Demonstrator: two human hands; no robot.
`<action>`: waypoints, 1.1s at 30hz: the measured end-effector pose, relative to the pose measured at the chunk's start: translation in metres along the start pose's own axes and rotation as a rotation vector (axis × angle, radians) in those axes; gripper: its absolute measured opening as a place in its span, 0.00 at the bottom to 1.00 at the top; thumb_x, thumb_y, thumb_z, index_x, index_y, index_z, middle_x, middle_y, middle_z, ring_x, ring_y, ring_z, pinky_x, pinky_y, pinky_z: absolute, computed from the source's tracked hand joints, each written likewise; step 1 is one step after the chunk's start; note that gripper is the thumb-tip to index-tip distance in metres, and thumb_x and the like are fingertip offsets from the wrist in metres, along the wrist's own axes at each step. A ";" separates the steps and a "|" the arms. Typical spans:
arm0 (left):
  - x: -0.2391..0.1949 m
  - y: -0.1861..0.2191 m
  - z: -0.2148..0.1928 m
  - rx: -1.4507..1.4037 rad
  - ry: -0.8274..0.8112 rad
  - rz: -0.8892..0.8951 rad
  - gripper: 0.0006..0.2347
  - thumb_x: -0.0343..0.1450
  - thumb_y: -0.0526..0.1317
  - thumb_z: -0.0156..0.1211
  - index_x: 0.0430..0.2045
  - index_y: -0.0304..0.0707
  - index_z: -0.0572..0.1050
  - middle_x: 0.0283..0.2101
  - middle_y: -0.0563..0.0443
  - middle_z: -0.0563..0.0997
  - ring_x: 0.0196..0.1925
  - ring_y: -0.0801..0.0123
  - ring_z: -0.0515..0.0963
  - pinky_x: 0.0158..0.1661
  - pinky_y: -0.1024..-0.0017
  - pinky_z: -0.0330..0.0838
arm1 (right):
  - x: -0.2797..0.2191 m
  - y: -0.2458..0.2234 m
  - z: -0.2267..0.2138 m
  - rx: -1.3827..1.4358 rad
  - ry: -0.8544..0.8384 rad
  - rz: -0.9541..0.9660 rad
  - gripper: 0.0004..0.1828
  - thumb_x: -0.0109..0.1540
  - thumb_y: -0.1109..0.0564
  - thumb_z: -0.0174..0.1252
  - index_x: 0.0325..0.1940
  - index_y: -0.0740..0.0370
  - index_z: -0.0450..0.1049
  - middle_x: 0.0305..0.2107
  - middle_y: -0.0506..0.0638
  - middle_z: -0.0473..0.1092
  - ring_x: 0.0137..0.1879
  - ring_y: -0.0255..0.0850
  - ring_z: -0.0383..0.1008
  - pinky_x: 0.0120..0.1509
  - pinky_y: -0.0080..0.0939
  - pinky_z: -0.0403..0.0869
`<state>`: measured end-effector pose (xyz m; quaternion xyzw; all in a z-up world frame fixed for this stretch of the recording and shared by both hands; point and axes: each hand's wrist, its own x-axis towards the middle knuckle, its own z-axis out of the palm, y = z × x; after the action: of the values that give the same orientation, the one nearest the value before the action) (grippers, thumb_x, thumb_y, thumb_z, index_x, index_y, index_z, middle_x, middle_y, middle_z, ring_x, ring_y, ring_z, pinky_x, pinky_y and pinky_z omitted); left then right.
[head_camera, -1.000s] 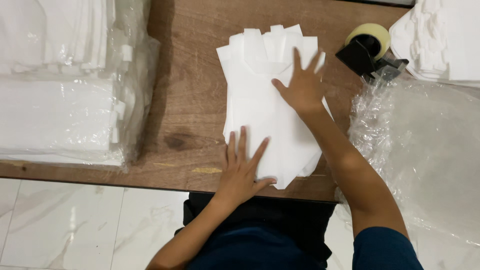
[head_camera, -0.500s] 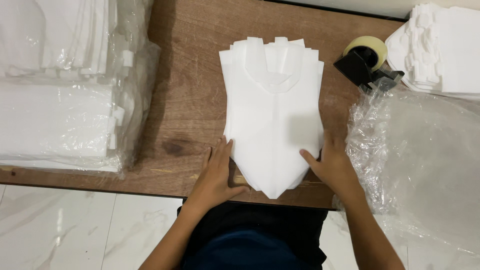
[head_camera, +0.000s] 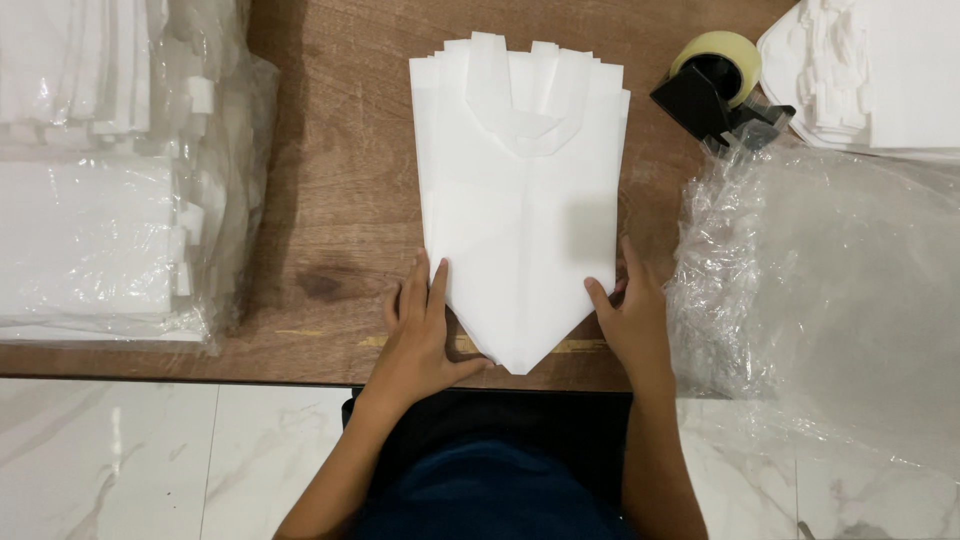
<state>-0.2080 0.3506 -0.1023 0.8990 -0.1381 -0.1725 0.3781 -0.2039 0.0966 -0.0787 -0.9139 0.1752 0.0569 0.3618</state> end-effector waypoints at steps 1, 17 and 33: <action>0.001 -0.002 0.001 0.025 0.007 -0.013 0.57 0.54 0.52 0.81 0.70 0.27 0.43 0.72 0.19 0.36 0.74 0.35 0.38 0.66 0.41 0.25 | 0.000 0.004 0.004 0.020 0.049 -0.041 0.36 0.64 0.50 0.55 0.71 0.71 0.57 0.51 0.73 0.64 0.53 0.62 0.70 0.53 0.56 0.72; 0.036 0.000 -0.042 -0.087 0.057 -0.039 0.44 0.67 0.49 0.66 0.68 0.20 0.43 0.69 0.17 0.50 0.73 0.35 0.46 0.63 0.37 0.30 | 0.013 0.032 0.024 0.009 0.109 -0.134 0.31 0.69 0.47 0.48 0.73 0.65 0.57 0.50 0.66 0.62 0.54 0.57 0.69 0.57 0.53 0.71; 0.188 -0.027 -0.062 -0.213 0.192 -0.015 0.36 0.77 0.49 0.51 0.72 0.36 0.35 0.76 0.37 0.43 0.77 0.50 0.40 0.72 0.48 0.27 | 0.195 0.020 0.015 -0.100 0.125 -0.176 0.28 0.70 0.49 0.47 0.72 0.62 0.59 0.63 0.58 0.58 0.69 0.59 0.55 0.70 0.62 0.59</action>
<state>-0.0094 0.3365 -0.1198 0.8671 -0.0756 -0.1021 0.4816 -0.0289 0.0383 -0.1477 -0.9443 0.1133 -0.0238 0.3079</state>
